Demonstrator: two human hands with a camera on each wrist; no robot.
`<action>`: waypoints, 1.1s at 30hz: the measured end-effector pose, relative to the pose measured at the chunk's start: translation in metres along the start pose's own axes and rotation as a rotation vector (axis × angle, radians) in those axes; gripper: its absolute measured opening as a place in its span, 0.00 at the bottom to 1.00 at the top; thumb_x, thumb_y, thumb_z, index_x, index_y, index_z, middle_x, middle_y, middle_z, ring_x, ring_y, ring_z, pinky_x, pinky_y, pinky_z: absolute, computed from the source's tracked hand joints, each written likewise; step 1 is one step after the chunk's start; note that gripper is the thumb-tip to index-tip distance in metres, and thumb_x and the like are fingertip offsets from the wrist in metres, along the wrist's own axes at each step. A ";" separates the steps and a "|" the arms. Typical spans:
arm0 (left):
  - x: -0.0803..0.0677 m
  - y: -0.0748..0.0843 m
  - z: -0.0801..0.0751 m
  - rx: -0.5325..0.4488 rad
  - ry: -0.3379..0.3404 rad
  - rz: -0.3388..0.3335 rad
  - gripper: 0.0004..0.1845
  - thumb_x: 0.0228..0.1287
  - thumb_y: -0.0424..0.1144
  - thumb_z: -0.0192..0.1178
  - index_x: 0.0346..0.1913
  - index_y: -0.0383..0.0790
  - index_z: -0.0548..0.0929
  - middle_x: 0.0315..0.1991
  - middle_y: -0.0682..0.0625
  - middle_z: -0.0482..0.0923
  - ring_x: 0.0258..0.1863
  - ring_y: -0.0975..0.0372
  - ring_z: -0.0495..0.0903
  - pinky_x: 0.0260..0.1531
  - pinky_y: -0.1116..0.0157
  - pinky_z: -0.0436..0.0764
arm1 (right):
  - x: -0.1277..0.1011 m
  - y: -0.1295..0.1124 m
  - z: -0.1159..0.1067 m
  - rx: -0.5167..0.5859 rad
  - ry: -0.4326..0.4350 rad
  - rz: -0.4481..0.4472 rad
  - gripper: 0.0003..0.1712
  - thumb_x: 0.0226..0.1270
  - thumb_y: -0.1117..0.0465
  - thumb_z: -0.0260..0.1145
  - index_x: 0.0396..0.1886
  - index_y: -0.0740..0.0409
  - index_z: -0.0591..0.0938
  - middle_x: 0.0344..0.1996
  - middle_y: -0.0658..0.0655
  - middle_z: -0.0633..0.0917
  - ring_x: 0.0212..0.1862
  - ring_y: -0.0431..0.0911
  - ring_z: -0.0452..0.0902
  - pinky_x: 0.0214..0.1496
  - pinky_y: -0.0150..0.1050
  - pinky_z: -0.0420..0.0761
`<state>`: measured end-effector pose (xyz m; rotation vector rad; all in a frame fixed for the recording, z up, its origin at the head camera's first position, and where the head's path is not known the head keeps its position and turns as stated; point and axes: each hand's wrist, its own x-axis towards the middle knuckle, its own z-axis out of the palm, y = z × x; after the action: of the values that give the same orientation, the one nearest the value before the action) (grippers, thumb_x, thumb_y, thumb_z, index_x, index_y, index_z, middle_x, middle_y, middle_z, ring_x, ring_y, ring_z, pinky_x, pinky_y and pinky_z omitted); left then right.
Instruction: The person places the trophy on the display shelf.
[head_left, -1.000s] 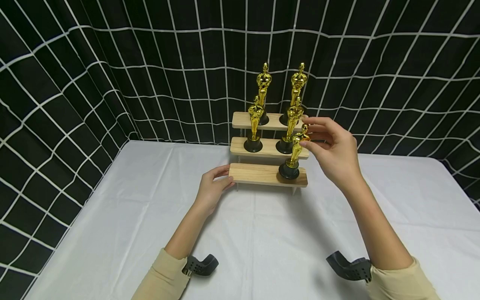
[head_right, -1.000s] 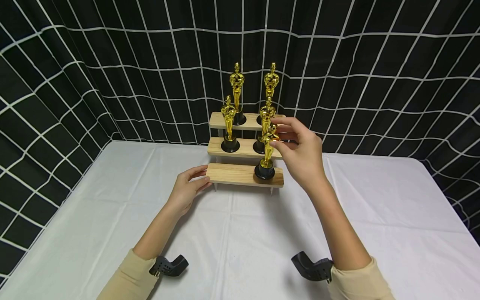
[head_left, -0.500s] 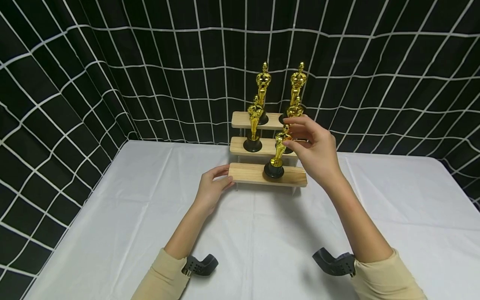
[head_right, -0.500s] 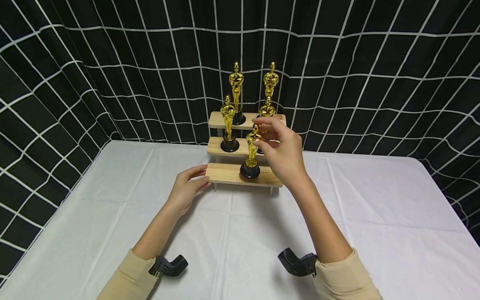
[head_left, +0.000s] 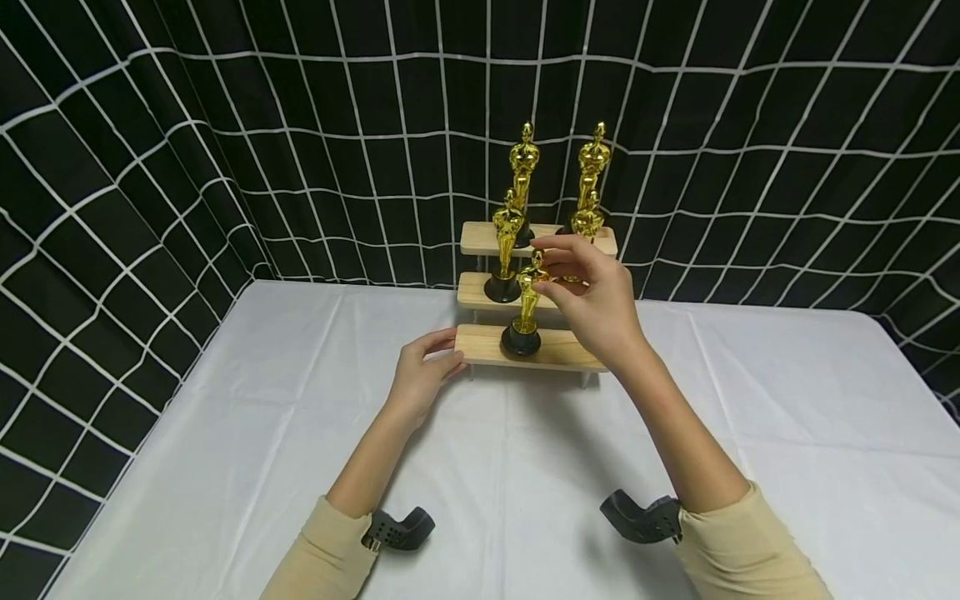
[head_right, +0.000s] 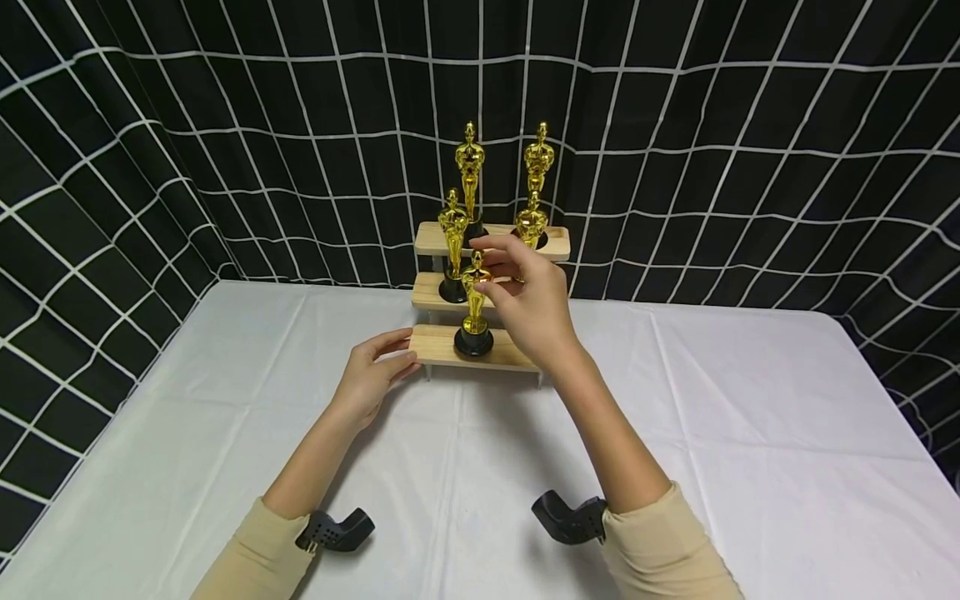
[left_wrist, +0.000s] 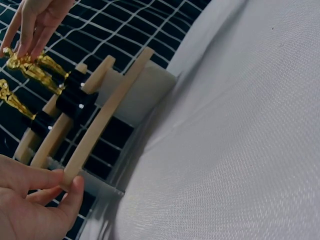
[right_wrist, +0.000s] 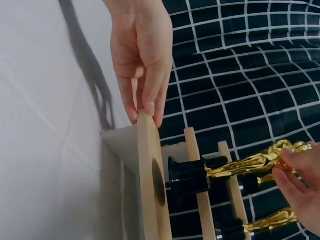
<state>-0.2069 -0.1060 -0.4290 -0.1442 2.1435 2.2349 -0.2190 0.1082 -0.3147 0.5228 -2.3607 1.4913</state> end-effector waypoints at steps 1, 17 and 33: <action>0.000 0.000 0.000 0.000 0.000 0.002 0.24 0.73 0.20 0.56 0.70 0.23 0.75 0.63 0.30 0.72 0.54 0.50 0.83 0.55 0.69 0.90 | 0.001 0.000 0.001 0.002 -0.003 -0.004 0.25 0.66 0.78 0.72 0.61 0.64 0.83 0.52 0.66 0.87 0.56 0.55 0.85 0.52 0.21 0.87; 0.000 0.001 -0.001 -0.016 -0.009 0.001 0.24 0.73 0.20 0.57 0.69 0.23 0.75 0.63 0.30 0.72 0.53 0.51 0.83 0.55 0.69 0.90 | 0.003 0.009 0.021 0.023 -0.015 0.004 0.26 0.67 0.78 0.71 0.64 0.64 0.82 0.55 0.66 0.86 0.57 0.57 0.85 0.52 0.24 0.87; 0.000 0.001 -0.002 -0.001 0.000 -0.004 0.23 0.73 0.20 0.57 0.69 0.24 0.76 0.62 0.31 0.73 0.53 0.51 0.83 0.56 0.68 0.90 | 0.001 0.012 0.029 0.073 -0.004 -0.022 0.28 0.65 0.79 0.71 0.64 0.64 0.81 0.54 0.67 0.86 0.56 0.56 0.85 0.56 0.34 0.91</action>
<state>-0.2071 -0.1078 -0.4283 -0.1479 2.1402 2.2334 -0.2267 0.0859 -0.3358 0.5673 -2.3030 1.5731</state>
